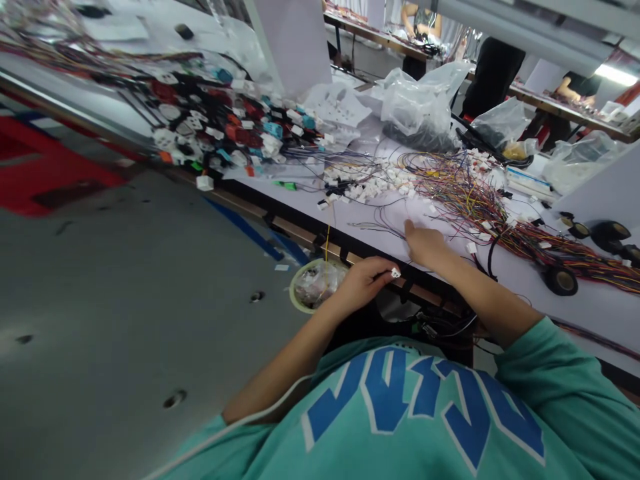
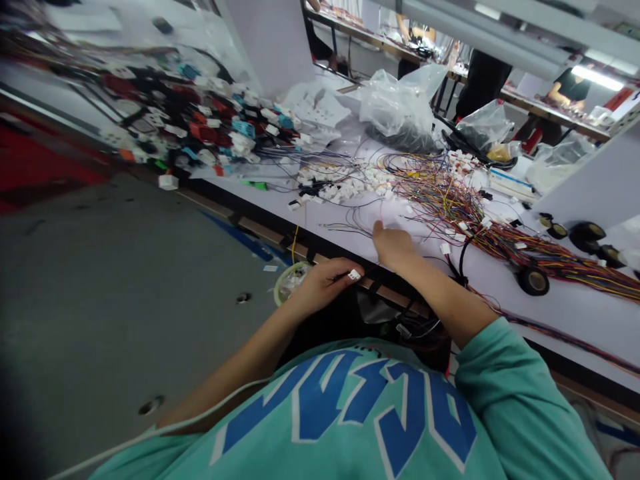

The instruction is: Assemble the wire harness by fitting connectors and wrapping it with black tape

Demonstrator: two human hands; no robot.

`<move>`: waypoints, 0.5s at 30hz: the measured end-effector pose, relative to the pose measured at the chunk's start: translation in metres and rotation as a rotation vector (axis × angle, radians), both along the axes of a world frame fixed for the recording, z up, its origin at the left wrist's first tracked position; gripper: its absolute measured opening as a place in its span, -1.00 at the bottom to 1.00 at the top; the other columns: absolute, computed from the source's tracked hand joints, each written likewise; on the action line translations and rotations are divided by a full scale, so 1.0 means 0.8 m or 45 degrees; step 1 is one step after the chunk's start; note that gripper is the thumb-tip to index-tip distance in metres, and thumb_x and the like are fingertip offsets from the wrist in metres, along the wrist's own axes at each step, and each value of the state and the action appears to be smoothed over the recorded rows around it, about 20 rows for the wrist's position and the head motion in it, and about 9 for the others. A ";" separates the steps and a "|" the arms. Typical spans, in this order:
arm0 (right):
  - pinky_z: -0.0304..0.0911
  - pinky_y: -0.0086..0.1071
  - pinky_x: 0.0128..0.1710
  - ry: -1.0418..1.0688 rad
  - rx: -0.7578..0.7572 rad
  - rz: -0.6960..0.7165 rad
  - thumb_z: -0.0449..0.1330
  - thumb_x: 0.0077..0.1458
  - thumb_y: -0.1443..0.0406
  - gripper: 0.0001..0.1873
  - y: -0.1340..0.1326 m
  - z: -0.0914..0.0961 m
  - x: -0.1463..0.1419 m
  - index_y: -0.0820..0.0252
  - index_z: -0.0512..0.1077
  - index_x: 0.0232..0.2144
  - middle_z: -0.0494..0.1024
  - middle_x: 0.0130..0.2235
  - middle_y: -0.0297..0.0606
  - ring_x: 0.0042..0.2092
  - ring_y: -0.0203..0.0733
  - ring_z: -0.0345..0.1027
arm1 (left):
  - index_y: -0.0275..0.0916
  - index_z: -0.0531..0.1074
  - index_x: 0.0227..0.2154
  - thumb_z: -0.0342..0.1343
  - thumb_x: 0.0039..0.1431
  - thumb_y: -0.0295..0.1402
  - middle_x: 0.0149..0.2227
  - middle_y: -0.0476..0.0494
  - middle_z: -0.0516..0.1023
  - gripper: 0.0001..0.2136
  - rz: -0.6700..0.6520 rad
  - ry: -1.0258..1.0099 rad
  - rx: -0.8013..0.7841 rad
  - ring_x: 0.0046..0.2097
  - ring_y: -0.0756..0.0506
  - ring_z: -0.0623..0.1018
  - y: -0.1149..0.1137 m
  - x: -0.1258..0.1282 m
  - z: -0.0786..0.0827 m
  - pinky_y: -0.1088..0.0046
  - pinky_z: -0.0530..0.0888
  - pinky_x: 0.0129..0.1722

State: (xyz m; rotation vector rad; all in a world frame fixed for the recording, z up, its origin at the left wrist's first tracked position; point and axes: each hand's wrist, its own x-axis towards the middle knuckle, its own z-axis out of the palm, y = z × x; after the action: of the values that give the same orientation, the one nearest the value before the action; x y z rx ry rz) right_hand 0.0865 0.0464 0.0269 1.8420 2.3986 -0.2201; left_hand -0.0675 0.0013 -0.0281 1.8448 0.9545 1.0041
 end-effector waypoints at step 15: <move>-0.04 -0.53 -0.63 1.919 -0.595 -0.546 0.02 -0.19 0.39 -0.41 0.008 0.019 0.026 0.21 0.05 -0.01 0.35 -0.58 -0.48 -0.66 -0.44 0.05 | -0.21 0.47 -0.49 0.05 0.01 -0.34 -0.47 -0.07 0.52 -0.88 0.069 -0.140 -0.078 -0.40 -0.04 0.46 0.002 0.003 -0.001 0.48 0.39 -0.31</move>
State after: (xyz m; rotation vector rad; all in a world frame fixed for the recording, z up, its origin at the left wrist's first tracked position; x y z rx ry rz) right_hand 0.1073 0.0526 0.0425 2.1470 1.8921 -2.6848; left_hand -0.0653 0.0028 -0.0286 1.7032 0.9626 1.0858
